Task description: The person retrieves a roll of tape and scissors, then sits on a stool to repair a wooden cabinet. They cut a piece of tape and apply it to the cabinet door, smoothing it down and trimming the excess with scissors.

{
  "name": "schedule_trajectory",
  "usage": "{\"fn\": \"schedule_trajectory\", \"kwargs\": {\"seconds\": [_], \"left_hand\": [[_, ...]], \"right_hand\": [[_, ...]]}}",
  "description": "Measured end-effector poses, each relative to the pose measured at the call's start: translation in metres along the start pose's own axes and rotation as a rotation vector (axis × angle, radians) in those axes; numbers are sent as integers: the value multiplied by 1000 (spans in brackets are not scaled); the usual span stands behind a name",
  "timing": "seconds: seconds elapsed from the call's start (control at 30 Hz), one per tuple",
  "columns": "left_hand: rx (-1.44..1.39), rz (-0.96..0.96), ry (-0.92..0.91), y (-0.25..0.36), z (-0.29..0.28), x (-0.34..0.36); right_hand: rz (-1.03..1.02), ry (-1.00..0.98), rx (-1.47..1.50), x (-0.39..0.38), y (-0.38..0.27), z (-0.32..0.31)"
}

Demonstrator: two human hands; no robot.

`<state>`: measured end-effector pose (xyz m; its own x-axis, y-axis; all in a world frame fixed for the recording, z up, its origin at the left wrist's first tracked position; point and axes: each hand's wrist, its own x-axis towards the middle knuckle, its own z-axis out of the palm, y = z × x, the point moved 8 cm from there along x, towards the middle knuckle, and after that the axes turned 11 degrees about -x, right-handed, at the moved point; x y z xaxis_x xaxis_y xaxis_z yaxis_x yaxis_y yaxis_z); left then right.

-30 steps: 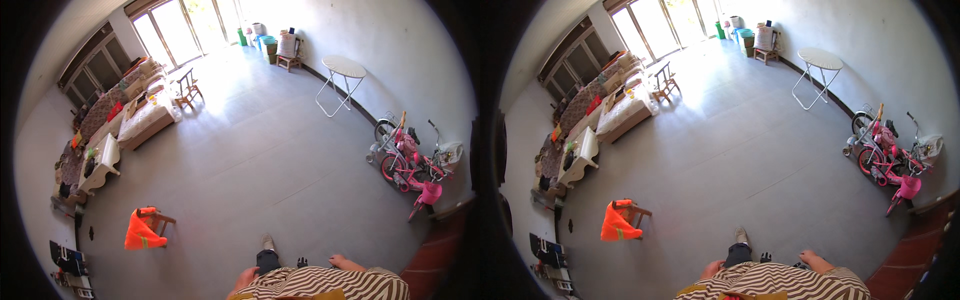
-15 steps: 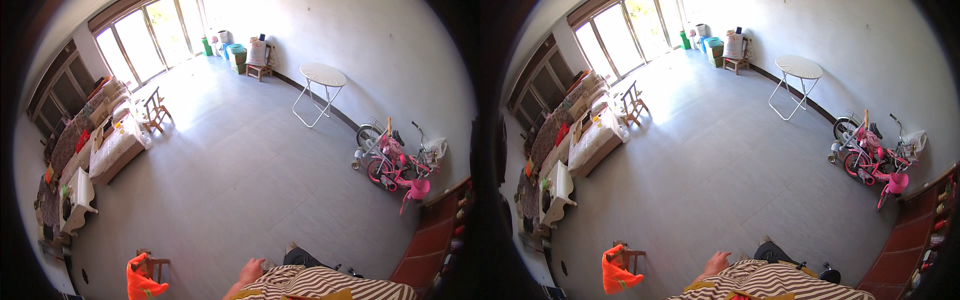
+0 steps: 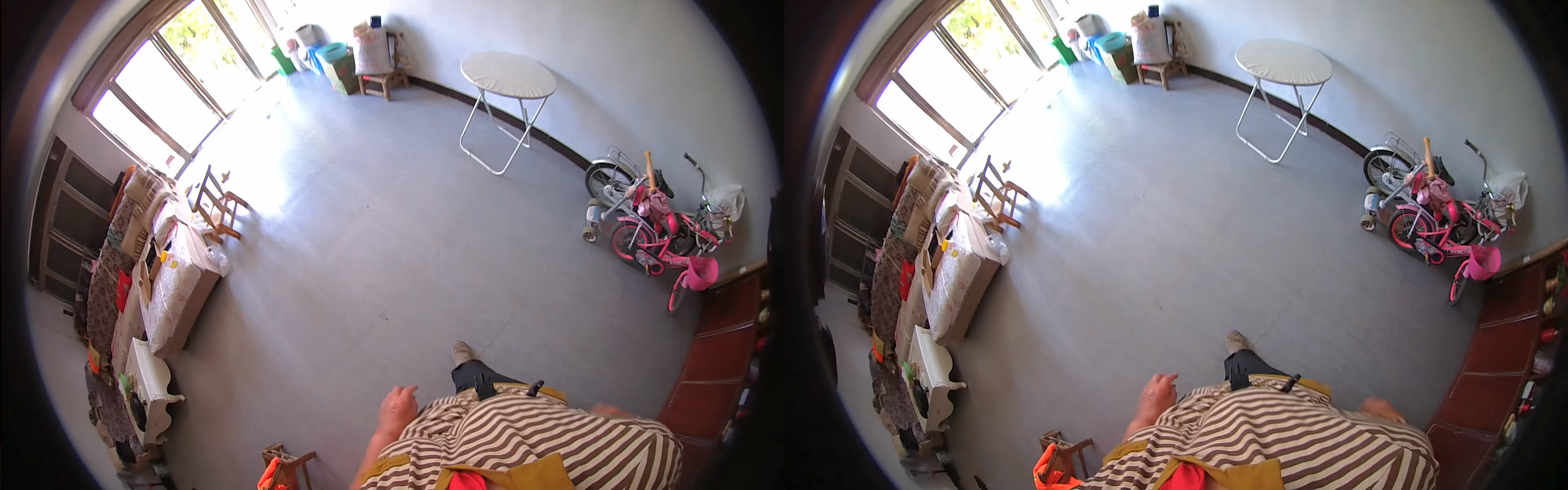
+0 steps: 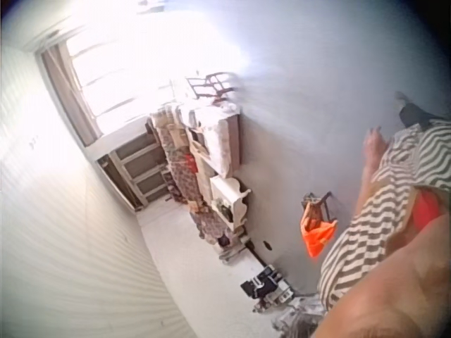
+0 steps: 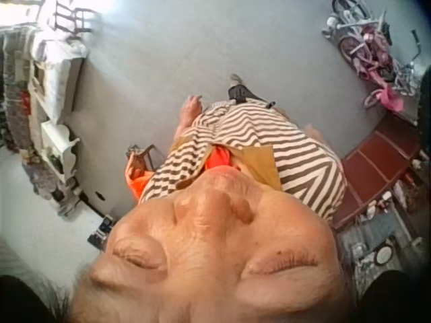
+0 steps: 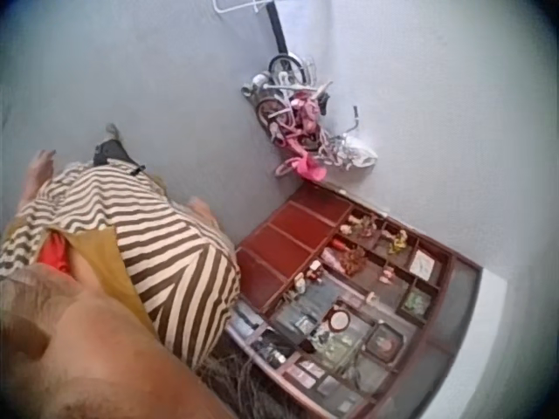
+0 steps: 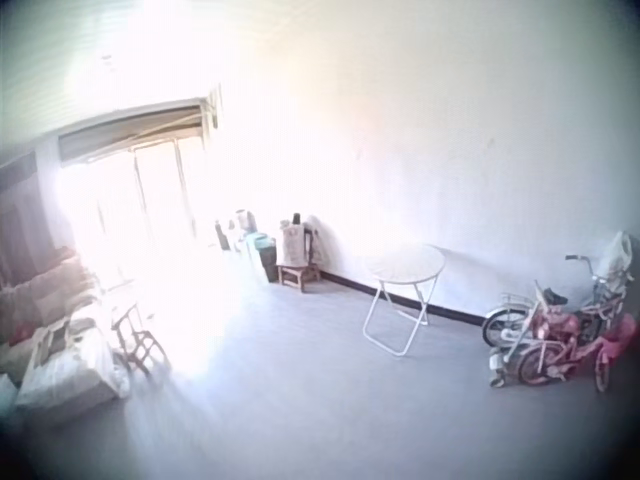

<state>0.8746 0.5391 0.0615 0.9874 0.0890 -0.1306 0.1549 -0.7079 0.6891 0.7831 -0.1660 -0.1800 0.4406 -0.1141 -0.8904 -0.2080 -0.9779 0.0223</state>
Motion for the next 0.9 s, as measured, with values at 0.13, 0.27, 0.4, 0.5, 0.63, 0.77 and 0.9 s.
{"fn": "schedule_trajectory", "kwargs": {"seconds": [0.13,0.27,0.4,0.5,0.63,0.77,0.9], "left_hand": [[-65,-30,56,-20,-39,57],[-121,-121,-3,-38,-69,115],[-55,-76,-39,-57,-102,190],[-24,-24,-51,-85,-126,258],[-44,-35,-73,-98,-181,347],[-85,-21,-133,-132,-206,426],[23,26,-173,-130,-244,527]], "right_hand": [[180,37,-164,67,-90,-176],[-127,447,-90,101,-254,-370],[-332,546,58,111,-433,-479],[-477,632,93,139,-509,-504],[-306,376,11,157,-520,-443],[-130,-23,-340,194,-426,-314],[43,-154,-4,174,-480,-330]]}}
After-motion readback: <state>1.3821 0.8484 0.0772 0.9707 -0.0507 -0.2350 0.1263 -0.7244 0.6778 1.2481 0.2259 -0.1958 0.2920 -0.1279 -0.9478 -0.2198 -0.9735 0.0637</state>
